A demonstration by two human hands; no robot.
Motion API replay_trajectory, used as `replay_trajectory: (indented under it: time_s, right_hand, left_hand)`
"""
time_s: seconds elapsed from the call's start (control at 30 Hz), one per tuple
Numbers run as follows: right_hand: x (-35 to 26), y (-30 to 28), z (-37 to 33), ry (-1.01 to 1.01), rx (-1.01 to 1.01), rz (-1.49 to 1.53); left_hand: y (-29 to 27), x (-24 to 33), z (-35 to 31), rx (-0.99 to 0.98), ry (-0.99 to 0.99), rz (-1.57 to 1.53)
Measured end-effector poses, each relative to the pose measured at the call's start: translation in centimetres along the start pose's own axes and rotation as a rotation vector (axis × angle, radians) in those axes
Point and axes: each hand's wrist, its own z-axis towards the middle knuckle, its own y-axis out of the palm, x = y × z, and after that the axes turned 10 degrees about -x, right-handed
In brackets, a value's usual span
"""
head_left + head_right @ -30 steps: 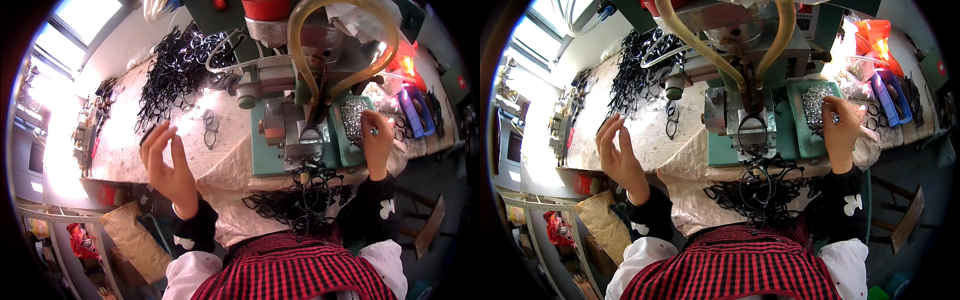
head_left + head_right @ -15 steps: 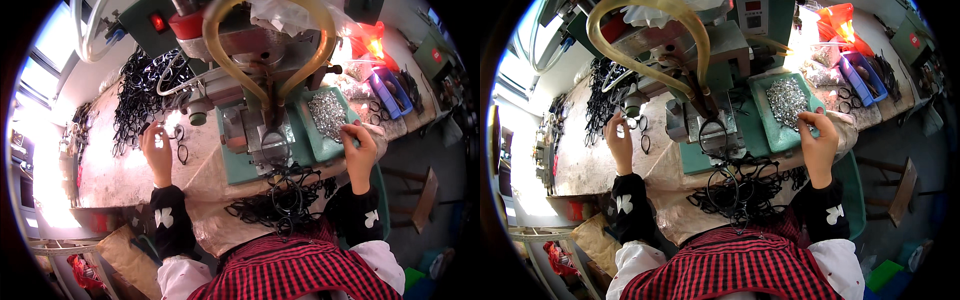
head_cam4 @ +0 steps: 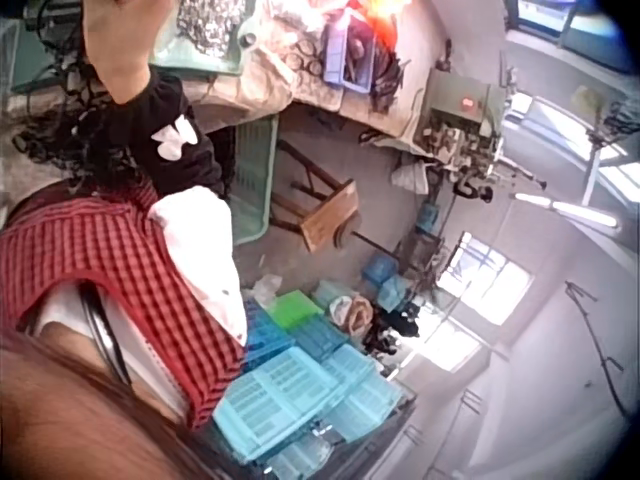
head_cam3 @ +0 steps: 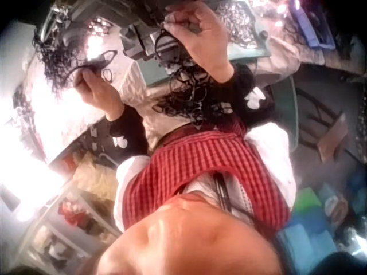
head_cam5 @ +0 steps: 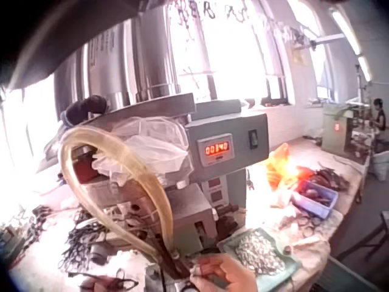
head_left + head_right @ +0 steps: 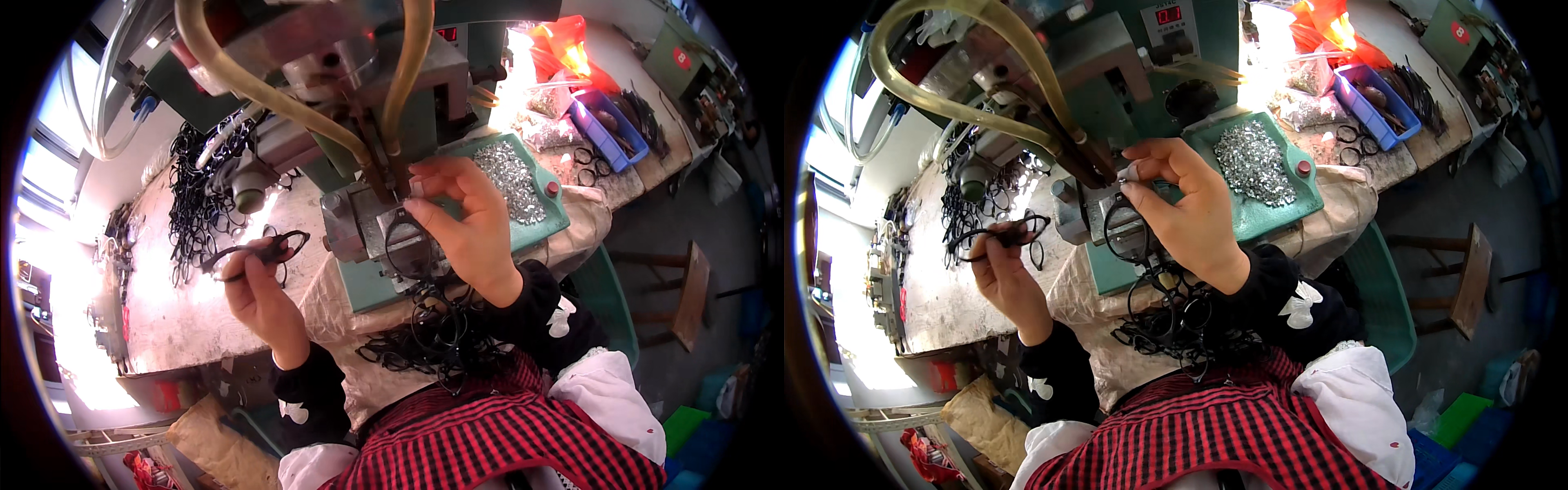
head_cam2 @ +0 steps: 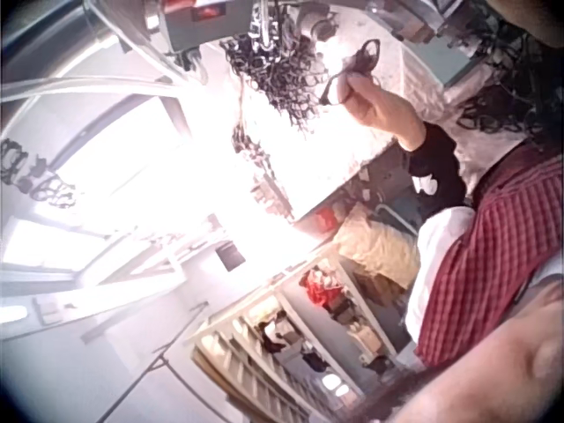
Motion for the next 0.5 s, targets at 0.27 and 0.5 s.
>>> replay_trajectory:
  time_s: [0.27, 0.5]
  right_hand:
    - [-3.1, 1.0, -0.7, 0.131, -0.097, 0.159]
    - [2.9, -8.6, 0.0, -0.068, -0.017, -1.275]
  left_hand:
    - [3.8, 8.0, 1.2, -0.457, 0.615, 0.229]
    - [8.0, 5.5, 0.3, -0.864, 0.758, 0.654]
